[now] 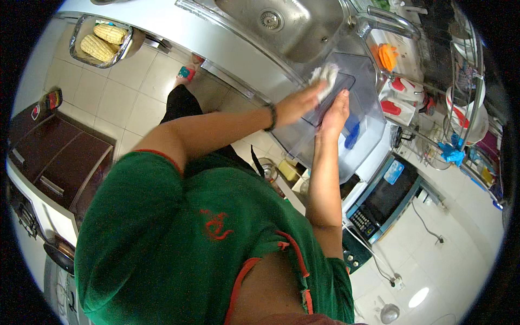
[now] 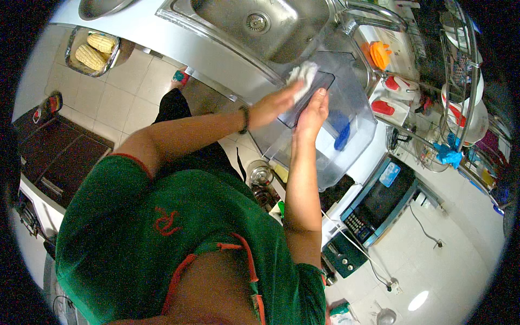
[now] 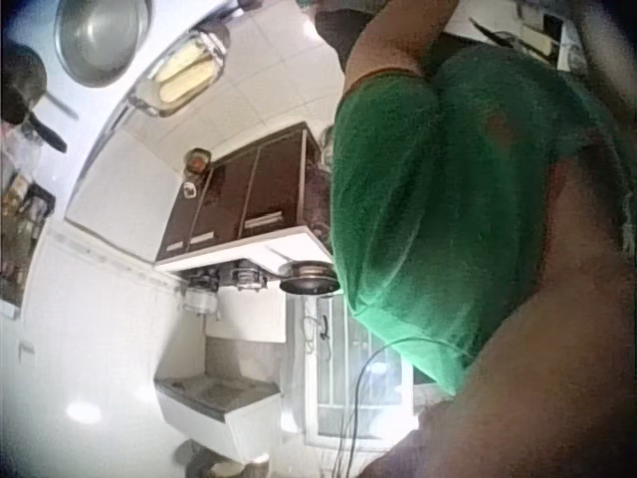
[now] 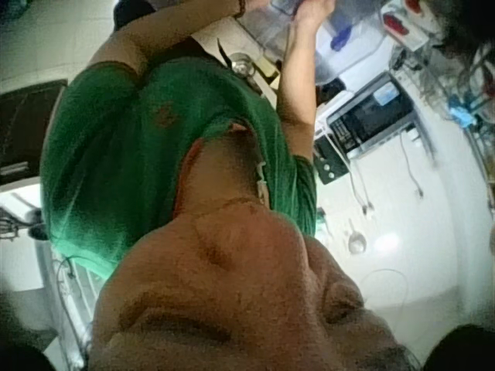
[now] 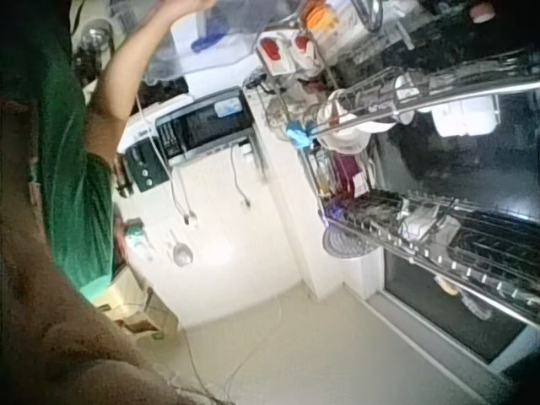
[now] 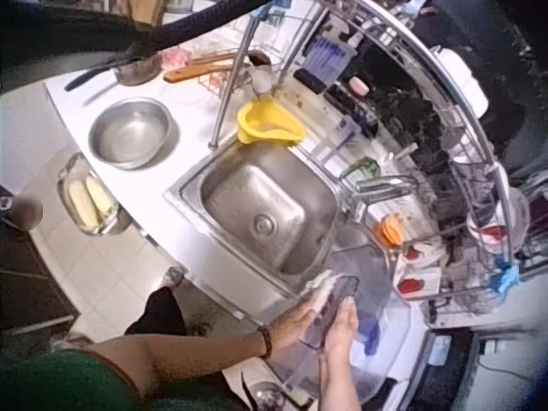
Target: The person washes a transparent plastic drawer and a small rectangular plastic piece from a dishwasher. They scrub both items with a cloth under running water at the kitchen sink, rinse them, and wipe them dry before placing them aside.
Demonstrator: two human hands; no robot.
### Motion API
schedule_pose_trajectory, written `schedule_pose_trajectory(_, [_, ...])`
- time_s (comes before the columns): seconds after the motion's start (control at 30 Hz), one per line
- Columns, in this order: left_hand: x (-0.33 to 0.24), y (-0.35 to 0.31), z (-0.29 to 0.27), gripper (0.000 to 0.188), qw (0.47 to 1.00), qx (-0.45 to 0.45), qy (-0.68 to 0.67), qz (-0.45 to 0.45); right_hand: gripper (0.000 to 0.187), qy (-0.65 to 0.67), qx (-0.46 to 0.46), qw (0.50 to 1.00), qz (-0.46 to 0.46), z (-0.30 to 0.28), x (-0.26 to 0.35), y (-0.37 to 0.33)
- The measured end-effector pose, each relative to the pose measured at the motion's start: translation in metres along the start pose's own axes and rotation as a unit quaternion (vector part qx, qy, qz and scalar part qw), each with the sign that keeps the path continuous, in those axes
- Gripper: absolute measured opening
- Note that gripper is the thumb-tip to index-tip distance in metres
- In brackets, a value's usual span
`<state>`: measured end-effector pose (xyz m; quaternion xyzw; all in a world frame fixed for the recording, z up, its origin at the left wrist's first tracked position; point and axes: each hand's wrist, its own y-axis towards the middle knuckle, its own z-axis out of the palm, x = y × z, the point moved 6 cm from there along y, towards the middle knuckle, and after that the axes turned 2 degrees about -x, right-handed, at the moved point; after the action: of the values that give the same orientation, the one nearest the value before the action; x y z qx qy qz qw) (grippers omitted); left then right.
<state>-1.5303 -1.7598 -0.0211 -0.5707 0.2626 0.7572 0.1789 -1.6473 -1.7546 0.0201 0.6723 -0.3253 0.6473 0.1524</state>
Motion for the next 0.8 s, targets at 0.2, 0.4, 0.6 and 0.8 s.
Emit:
schedule_pose_trajectory(0.2, [-0.016, -0.097, 0.002, 0.050, 0.977, 0.133, -0.052, -0.158, 0.041, -0.001, -0.004, 0.999, 0.036, 0.005, 0.005, -0.007])
schedule_pose_trajectory(0.4, [-0.065, -0.058, 0.024, 0.051, 0.990, 0.120, 0.068, 0.038, 0.044, 0.047, 0.028, 0.998, 0.036, 0.006, 0.006, -0.010])
schedule_pose_trajectory(0.6, [-0.008, -0.094, 0.012, 0.052, 0.961, 0.159, -0.062, -0.218, 0.048, 0.016, 0.050, 0.998, 0.023, 0.010, 0.007, -0.010])
schedule_pose_trajectory(0.8, [0.003, -0.068, 0.008, 0.048, 0.996, 0.036, 0.031, -0.075, 0.049, 0.010, 0.063, 0.998, 0.015, 0.006, 0.003, -0.004])
